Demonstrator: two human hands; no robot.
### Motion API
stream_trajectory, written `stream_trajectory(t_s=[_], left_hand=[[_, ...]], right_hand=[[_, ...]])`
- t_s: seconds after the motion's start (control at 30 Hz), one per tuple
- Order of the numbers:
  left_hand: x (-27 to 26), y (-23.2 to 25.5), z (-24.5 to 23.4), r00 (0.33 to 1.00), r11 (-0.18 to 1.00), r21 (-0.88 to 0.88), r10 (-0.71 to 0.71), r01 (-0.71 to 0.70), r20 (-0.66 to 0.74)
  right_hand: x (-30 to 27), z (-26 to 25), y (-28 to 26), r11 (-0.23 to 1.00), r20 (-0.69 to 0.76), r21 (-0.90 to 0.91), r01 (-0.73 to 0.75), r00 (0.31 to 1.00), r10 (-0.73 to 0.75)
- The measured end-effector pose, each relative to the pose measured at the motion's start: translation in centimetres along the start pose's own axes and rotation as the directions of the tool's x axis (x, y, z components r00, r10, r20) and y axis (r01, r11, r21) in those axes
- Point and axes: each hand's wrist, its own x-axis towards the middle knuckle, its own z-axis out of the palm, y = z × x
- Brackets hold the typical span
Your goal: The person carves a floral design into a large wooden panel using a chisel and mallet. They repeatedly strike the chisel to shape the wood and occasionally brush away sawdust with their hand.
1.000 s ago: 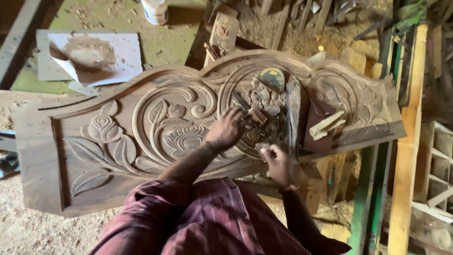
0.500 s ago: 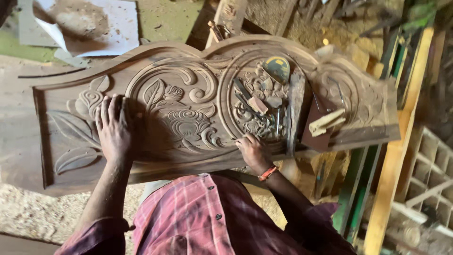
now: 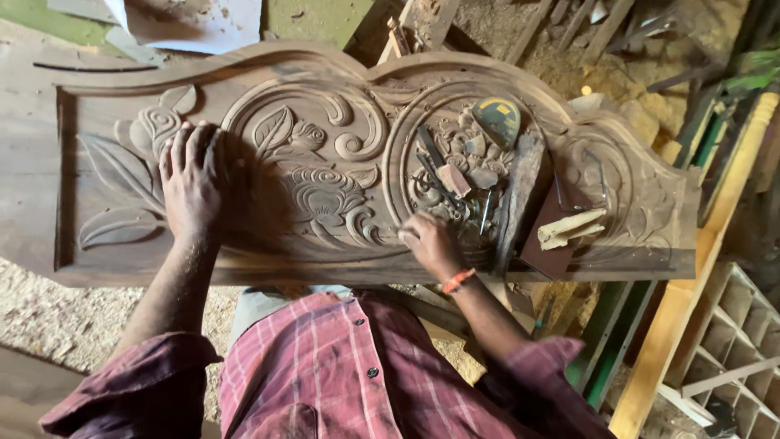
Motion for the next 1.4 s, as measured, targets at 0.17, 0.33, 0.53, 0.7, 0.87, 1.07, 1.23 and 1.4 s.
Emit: stream_trajectory(t_s=[0.17, 0.33, 0.53, 0.7, 0.87, 1.07, 1.23, 1.4], left_hand=[[-0.1, 0.3, 0.7, 1.0, 0.999, 0.035, -0.002, 0.001, 0.021], [0.3, 0.9, 0.4, 0.999, 0.998, 0.044, 0.041, -0.04, -0.015], [0.1, 1.3, 0.1, 0.998, 0.997, 0.062, 0.056, -0.054, -0.029], [-0.2, 1.7, -0.4, 1.0, 0.999, 0.034, 0.02, -0.02, -0.005], [-0.1, 1.0, -0.6, 1.0, 0.999, 0.033, 0.014, -0.014, 0.006], [-0.3, 1.7, -0.8, 0.999, 0.997, 0.064, 0.037, -0.038, 0.009], [0.7, 1.6, -0.4, 0.998, 0.998, 0.067, 0.006, -0.011, 0.064], [0.6, 2.3, -0.2, 0.997, 0.997, 0.075, -0.025, 0.019, 0.073]], right_hand=[[3.8, 3.1, 0.5, 0.998, -0.201, 0.001, 0.06, 0.978, -0.059], [0.6, 0.9, 0.9, 0.986, 0.06, -0.048, -0.158, 0.985, 0.161], [2.7, 3.1, 0.9, 1.0, -0.174, -0.012, 0.016, 0.985, -0.018], [2.3, 4.8, 1.3, 0.999, -0.237, 0.029, -0.015, 0.971, 0.021], [0.5, 3.3, 1.1, 0.999, -0.187, 0.053, 0.007, 0.982, 0.003], [3.7, 6.0, 1.5, 1.0, -0.268, 0.003, -0.011, 0.963, 0.012], [0.7, 4.7, 1.9, 0.979, -0.161, 0.018, -0.201, 0.966, 0.201], [3.8, 6.6, 2.2, 0.99, -0.359, 0.007, -0.138, 0.924, 0.131]])
